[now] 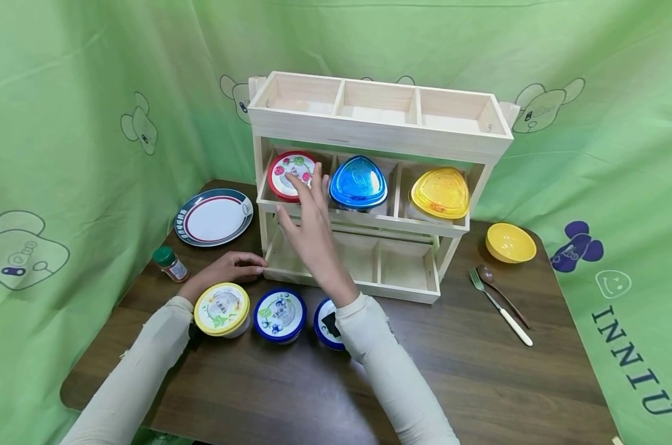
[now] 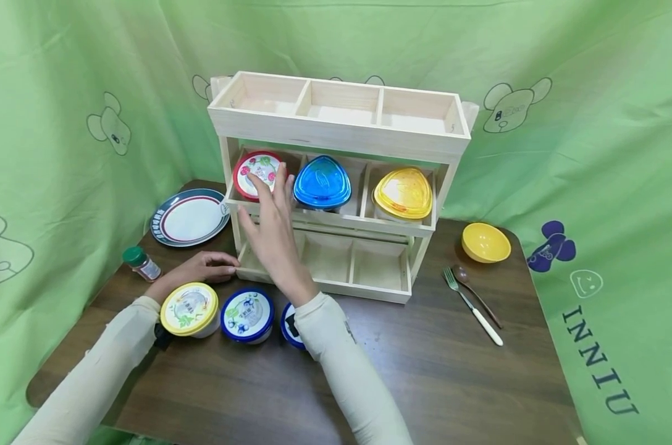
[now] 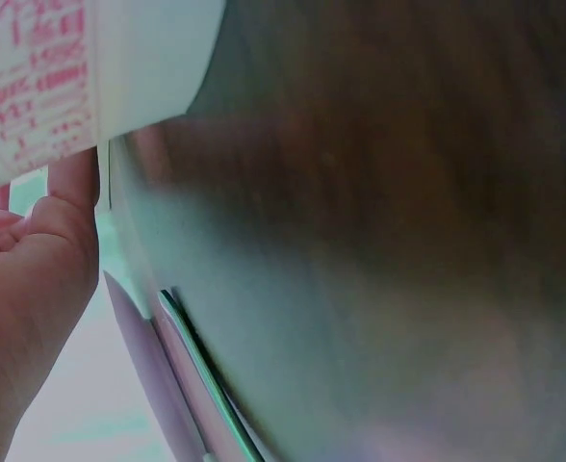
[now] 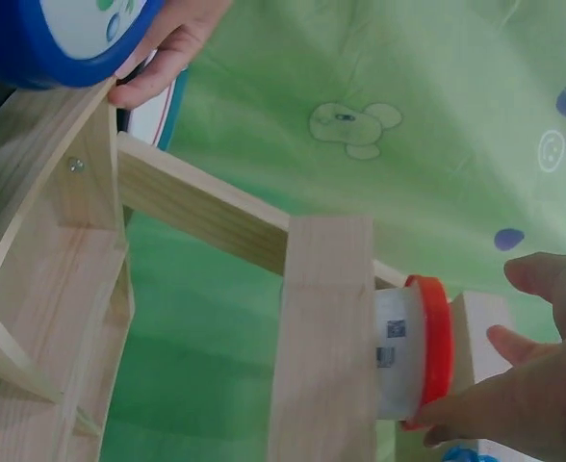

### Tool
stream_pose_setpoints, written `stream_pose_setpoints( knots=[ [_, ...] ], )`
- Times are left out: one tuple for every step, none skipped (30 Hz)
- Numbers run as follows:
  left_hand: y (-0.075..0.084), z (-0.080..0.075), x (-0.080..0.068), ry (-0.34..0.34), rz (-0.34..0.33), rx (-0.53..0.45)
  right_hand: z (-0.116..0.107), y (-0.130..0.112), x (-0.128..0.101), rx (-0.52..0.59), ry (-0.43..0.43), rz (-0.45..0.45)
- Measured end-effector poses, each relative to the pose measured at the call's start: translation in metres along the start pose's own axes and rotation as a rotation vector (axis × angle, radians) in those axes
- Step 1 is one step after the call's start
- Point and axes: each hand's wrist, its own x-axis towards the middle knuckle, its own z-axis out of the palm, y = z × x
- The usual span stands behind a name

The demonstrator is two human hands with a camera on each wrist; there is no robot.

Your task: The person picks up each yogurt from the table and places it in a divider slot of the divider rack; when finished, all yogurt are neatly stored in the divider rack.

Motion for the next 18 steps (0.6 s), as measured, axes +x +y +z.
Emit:
stream_pose_setpoints(
  knots=[
    [0.0,0.0,0.0,-0.001,0.0,-0.002,-0.001,-0.001,-0.002,0.008,0.001,-0.016],
    [-0.001,0.001,-0.001,0.002,-0.003,-0.004,-0.003,-0.002,-0.003,0.011,-0.001,-0.032],
    [-0.001,0.001,-0.001,0.006,-0.006,-0.005,-0.005,-0.003,-0.005,0.018,-0.005,-0.047],
    [-0.002,0.001,0.0,0.009,-0.006,-0.004,-0.009,-0.004,-0.007,0.028,-0.013,-0.064],
    [-0.002,0.001,0.0,0.01,-0.007,-0.006,-0.012,-0.005,-0.009,0.042,-0.022,-0.077],
    [-0.002,0.0,0.0,0.011,-0.01,-0.005,-0.016,-0.007,-0.011,0.058,-0.034,-0.085],
    [-0.002,0.0,0.0,0.011,-0.011,-0.003,-0.021,-0.008,-0.014,0.074,-0.047,-0.092],
    [-0.003,0.0,0.0,0.01,-0.016,-0.001,-0.025,-0.009,-0.016,0.088,-0.059,-0.1],
    [-0.003,-0.001,-0.001,0.006,-0.019,0.004,-0.029,-0.009,-0.019,0.111,-0.074,-0.106],
    [-0.003,-0.002,-0.002,0.003,-0.018,0.01,-0.033,-0.01,-0.022,0.128,-0.086,-0.112],
    [-0.004,-0.002,-0.002,0.0,-0.016,0.018,-0.036,-0.01,-0.025,0.142,-0.096,-0.117],
    [-0.004,-0.003,-0.003,-0.001,-0.013,0.033,-0.039,-0.01,-0.028,0.154,-0.103,-0.126],
    [0.003,-0.001,-0.007,-0.012,0.007,0.041,-0.042,-0.01,-0.031,0.167,-0.106,-0.138],
    [0.003,-0.002,-0.007,-0.013,0.012,0.05,-0.045,-0.01,-0.034,0.175,-0.103,-0.152],
    [0.003,-0.002,-0.006,-0.013,0.013,0.053,-0.048,-0.009,-0.037,0.188,-0.096,-0.169],
    [0.003,-0.001,-0.006,-0.012,0.015,0.054,-0.052,-0.008,-0.039,0.192,-0.083,-0.187],
    [0.004,0.0,-0.004,-0.012,0.014,0.055,-0.055,-0.007,-0.042,0.2,-0.07,-0.21],
    [0.005,0.001,-0.003,-0.01,0.014,0.052,-0.058,-0.006,-0.044,0.206,-0.055,-0.235]
  ],
)
